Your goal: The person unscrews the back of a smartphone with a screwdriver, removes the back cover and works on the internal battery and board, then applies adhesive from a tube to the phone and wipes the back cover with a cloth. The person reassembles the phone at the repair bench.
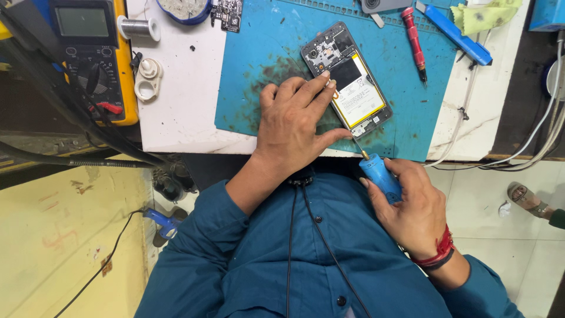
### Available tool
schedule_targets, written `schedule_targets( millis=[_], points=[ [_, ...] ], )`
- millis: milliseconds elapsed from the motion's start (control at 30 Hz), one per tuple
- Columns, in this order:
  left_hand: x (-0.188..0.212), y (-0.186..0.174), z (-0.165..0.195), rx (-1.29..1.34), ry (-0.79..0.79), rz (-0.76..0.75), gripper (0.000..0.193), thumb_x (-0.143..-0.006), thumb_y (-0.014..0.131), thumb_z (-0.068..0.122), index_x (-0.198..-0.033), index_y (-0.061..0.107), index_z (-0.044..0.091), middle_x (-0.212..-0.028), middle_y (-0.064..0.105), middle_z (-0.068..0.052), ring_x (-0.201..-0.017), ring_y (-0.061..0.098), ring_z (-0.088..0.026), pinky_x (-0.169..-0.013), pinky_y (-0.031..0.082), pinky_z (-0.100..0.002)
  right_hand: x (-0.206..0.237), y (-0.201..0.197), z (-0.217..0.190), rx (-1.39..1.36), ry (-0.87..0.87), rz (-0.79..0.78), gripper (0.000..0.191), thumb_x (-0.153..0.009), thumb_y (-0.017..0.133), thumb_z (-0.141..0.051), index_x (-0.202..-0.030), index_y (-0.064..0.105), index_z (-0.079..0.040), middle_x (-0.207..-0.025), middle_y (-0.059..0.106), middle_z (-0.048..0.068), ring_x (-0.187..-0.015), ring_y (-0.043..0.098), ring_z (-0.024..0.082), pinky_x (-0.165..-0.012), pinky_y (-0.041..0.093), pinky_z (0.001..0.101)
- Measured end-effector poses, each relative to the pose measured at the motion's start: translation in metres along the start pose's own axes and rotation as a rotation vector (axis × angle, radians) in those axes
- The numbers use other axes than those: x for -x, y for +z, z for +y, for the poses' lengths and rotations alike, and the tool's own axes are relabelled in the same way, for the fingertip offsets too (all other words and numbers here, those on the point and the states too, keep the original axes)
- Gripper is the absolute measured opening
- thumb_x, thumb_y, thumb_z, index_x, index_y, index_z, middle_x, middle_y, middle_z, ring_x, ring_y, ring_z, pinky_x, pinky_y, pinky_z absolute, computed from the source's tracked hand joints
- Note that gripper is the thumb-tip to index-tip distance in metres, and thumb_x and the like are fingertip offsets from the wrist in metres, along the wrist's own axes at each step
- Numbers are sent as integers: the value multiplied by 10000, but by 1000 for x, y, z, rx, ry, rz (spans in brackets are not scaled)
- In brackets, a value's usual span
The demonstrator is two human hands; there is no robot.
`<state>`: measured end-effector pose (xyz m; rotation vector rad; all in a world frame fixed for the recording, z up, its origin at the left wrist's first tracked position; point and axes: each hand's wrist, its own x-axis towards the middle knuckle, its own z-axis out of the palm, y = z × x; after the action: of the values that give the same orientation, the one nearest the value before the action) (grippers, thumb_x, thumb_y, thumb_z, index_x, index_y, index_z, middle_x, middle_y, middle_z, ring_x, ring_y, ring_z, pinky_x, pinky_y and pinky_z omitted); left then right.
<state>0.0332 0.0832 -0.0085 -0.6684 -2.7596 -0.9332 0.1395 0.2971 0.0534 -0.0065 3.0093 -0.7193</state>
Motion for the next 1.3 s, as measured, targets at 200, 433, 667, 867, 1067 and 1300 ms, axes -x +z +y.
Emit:
schedule_targets(
  millis=[200,433,667,867,1067,1300],
  points=[
    [-1,0,1,-6,3,8,792,-779,820,596,-1335,674,52,-1429,603,-60,-1246,523,-266,-1057,312,-458,-4,1,-3,27,-58,28,434,-845,854,-253,-1157,651,-31,-1099,699,156,-791,708,334,-647,573,394],
    [-1,0,0,-13,-2,9,793,-774,820,599,-1335,679,56,-1420,610,-59,-1234,529,-267,-1051,320,-462,-8,2,-3,25,-96,40,434,-844,853,-239,-1161,646,-26,-1102,695,160,-850,709,349,-683,578,403],
    [-2,-3,0,-5,-6,11,801,-772,810,623,-1324,682,57,-1410,623,-56,-1225,534,-261,-1051,322,-455,-12,-1,-6,25,-76,10,428,-822,860,-228,-1136,648,-29,-1098,699,161,-831,709,355,-661,574,403],
    [-3,-4,0,32,3,61,913,-794,791,656,-1429,602,28,-1413,601,-88,-1246,529,-267,-1057,317,-458,-12,0,-5,-6,-87,28,443,-821,859,-215,-1152,634,-26,-1109,699,165,-814,708,347,-650,572,393],
    [2,-6,-1,76,-36,172,912,-826,781,641,-1432,557,-2,-1424,560,-119,-1287,526,-282,-1090,317,-460,-12,0,-6,-5,-84,65,447,-841,868,-221,-1164,633,-21,-1111,700,168,-806,708,340,-665,573,403],
    [20,-1,6,-40,10,91,653,-933,761,535,-1348,651,42,-1349,639,-86,-1243,548,-243,-1070,325,-436,-21,-5,-5,33,-136,77,452,-848,861,-217,-1181,631,-17,-1119,691,171,-859,706,366,-686,573,412]
  ],
)
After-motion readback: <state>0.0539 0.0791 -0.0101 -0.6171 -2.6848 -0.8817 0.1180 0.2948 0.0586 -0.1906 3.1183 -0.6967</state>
